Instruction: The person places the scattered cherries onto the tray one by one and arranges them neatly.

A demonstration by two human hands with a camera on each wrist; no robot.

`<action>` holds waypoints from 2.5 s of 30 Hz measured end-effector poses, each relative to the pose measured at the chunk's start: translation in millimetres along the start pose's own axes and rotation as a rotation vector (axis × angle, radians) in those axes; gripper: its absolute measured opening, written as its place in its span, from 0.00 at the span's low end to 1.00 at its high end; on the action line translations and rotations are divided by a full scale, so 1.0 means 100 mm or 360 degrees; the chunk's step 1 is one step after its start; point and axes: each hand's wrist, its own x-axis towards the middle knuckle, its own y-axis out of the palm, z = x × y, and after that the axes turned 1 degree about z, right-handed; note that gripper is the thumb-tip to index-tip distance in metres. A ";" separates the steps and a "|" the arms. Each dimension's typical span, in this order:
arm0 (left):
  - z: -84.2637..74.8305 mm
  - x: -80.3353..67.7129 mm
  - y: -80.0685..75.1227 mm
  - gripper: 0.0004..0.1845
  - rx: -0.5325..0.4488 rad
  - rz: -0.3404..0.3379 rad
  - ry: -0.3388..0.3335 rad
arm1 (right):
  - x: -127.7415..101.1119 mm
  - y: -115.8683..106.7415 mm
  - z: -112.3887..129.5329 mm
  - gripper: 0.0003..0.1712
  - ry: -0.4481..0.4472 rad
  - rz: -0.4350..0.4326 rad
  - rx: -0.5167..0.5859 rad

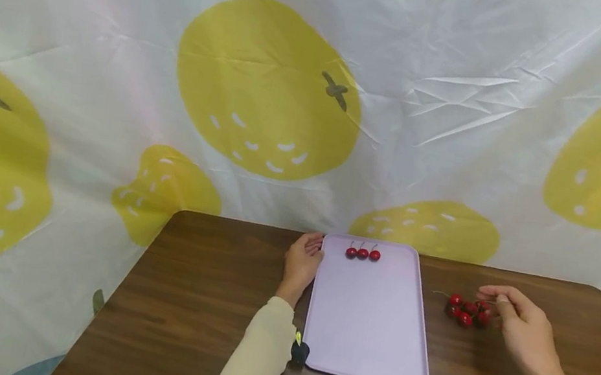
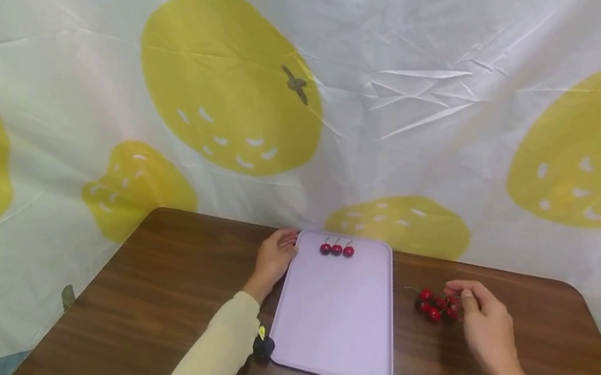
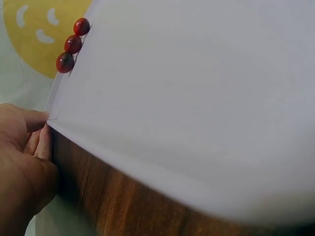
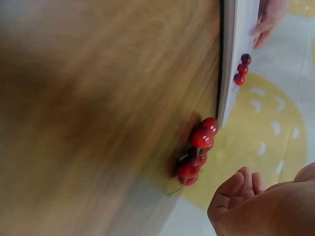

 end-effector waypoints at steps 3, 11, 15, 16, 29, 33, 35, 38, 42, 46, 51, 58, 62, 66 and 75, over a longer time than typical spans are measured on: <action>-0.01 0.02 -0.03 0.20 0.0000 -0.0002 -0.0019 | -0.06 -0.06 -0.09 0.18 0.0029 0.0006 -0.0057; 0.00 0.00 -0.09 0.20 0.0019 -0.0007 -0.0030 | -0.17 -0.02 -0.33 0.16 0.0224 0.0057 0.0188; 0.01 -0.02 -0.08 0.20 0.0020 -0.0003 -0.0025 | -0.19 0.02 -0.42 0.13 0.0377 0.0132 0.0656; 0.00 -0.02 -0.07 0.20 0.0019 -0.0006 -0.0021 | -0.19 0.03 -0.43 0.15 0.0404 0.0143 0.0759; -0.05 -0.05 -0.02 0.20 -0.0016 0.0019 -0.0014 | -0.15 0.06 -0.47 0.14 0.0495 0.0132 0.0710; -0.05 -0.04 -0.03 0.20 -0.0020 0.0013 -0.0004 | -0.12 0.09 -0.46 0.13 0.0519 0.0114 0.0658; -0.03 -0.03 -0.03 0.20 -0.0033 0.0011 0.0009 | -0.12 0.10 -0.45 0.12 0.0536 0.0107 0.0645; -0.01 -0.02 -0.02 0.20 -0.0049 0.0018 0.0021 | -0.12 0.11 -0.43 0.11 0.0555 0.0094 0.0628; -0.01 -0.02 -0.02 0.20 -0.0053 0.0027 0.0014 | -0.12 0.12 -0.42 0.10 0.0578 0.0082 0.0598; -0.02 -0.01 -0.03 0.20 -0.0054 0.0020 0.0013 | -0.12 0.13 -0.41 0.10 0.0594 0.0063 0.0539; -0.03 -0.02 -0.03 0.20 -0.0063 0.0017 0.0004 | -0.13 0.14 -0.42 0.08 0.0601 0.0040 0.0558; -0.03 -0.04 -0.02 0.20 -0.0061 0.0013 -0.0009 | -0.22 0.07 -0.39 0.07 0.0571 0.0044 0.0953; -0.02 -0.02 -0.02 0.20 -0.0052 0.0013 -0.0007 | -0.25 0.03 -0.30 0.10 0.0509 0.0002 0.1131; -0.03 -0.02 -0.02 0.20 -0.0058 0.0010 0.0014 | -0.22 0.05 -0.18 0.12 0.0411 0.0007 0.1177; -0.04 -0.03 -0.03 0.20 -0.0083 0.0005 0.0000 | -0.04 0.57 0.26 0.17 0.0104 0.0105 0.0732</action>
